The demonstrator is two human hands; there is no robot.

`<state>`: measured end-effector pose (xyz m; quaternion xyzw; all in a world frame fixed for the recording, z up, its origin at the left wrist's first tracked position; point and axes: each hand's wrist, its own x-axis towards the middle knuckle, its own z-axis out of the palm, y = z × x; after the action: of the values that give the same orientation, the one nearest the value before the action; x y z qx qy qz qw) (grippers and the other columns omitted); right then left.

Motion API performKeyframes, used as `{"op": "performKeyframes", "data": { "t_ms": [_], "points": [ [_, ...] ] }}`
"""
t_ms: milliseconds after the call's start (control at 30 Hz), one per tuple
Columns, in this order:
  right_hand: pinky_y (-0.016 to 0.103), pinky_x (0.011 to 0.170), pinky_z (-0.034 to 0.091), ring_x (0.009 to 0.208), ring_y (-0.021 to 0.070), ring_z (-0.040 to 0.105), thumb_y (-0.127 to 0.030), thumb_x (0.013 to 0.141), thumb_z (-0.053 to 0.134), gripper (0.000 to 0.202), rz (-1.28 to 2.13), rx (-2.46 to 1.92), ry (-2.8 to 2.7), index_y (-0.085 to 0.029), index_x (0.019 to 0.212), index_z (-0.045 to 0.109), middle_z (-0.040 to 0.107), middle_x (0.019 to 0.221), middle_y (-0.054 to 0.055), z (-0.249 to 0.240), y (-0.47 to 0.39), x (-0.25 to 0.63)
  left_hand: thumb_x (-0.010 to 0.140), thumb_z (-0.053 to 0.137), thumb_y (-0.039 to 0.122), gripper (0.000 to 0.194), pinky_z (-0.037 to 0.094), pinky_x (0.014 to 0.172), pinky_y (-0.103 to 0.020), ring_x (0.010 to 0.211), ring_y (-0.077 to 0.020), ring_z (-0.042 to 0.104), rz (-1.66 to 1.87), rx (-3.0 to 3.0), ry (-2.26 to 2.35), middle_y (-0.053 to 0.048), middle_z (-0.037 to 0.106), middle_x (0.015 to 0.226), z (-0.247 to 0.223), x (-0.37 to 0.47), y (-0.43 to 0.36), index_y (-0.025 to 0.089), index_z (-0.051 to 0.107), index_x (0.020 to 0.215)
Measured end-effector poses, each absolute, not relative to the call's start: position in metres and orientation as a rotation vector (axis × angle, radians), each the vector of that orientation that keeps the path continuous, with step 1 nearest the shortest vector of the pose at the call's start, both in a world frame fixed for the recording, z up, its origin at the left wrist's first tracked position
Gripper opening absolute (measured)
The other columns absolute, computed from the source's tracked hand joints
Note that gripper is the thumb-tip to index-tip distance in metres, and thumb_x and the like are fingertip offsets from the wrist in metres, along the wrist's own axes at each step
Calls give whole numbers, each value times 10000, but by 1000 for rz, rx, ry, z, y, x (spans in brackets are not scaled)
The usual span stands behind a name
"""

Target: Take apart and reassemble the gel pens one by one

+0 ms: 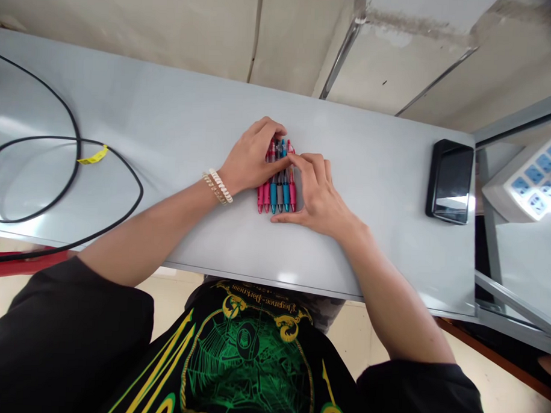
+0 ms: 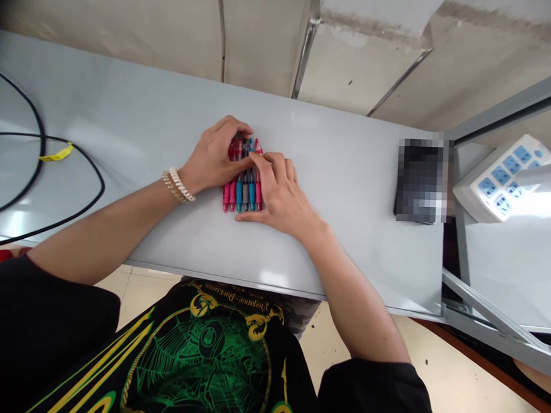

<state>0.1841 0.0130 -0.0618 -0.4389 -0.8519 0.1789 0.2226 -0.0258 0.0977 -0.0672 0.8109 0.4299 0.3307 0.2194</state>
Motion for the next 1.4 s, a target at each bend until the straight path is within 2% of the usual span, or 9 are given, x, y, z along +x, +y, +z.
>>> {"op": "performKeyframes", "data": {
  "t_ms": [167,300,433,633,900,1200,1300,1400],
  "points": [
    [812,1223,338,1436,499,448,-753,747,845,1265,524,-1229,-2369,-238,1691,178,411,1542,224,-62,13,185,841,708,738,497,536,1002,-615,1107,-339,637,851,2206,1187,-83,686,1209,-68,-28,101,351,601,1134],
    [810,1238,336,1437,494,448,-733,755,852,1251,531,-1241,-2374,-237,1692,188,404,1555,217,-60,13,185,876,683,710,439,531,1015,-630,1110,-337,627,864,2225,1166,-64,687,1217,-69,-29,103,376,591,1146],
    [802,1226,358,1425,487,455,-725,762,852,1214,531,-1236,-2367,-225,1680,235,417,1540,218,-58,12,184,869,696,726,471,553,994,-634,1086,-332,637,876,2249,1182,-88,694,1198,-68,-28,101,352,595,1138],
    [815,1217,342,1427,495,448,-746,762,838,1222,562,-1247,-2369,-230,1684,224,414,1542,219,-56,12,184,958,633,629,394,519,1009,-580,1136,-345,638,890,2225,1197,-134,691,1224,-62,-26,95,298,618,1173],
    [806,1209,343,1414,491,457,-789,757,810,1237,536,-1230,-2373,-216,1685,225,430,1529,227,-57,13,184,844,796,617,397,517,913,-570,991,-327,628,1008,2188,1136,-115,725,1133,-72,-29,108,332,629,1065],
    [808,1207,348,1410,488,471,-815,770,780,1206,535,-1233,-2372,-217,1676,253,442,1530,224,-58,13,184,850,782,519,274,512,952,-595,1019,-319,632,1126,2020,1117,-97,722,1125,-72,-34,108,347,672,1034],
    [814,1210,339,1419,490,467,-817,777,772,1197,542,-1236,-2375,-235,1679,243,441,1534,219,-58,13,184,819,791,538,287,503,928,-566,995,-299,607,1166,1939,1171,-80,704,1104,-69,-34,108,346,656,985],
    [812,1216,332,1425,492,464,-801,781,782,1193,542,-1228,-2375,-225,1677,243,440,1528,223,-58,12,184,775,816,573,330,482,837,-507,902,-270,551,1208,1862,1229,-47,674,1033,-67,-34,106,352,626,930]
  ]
}}
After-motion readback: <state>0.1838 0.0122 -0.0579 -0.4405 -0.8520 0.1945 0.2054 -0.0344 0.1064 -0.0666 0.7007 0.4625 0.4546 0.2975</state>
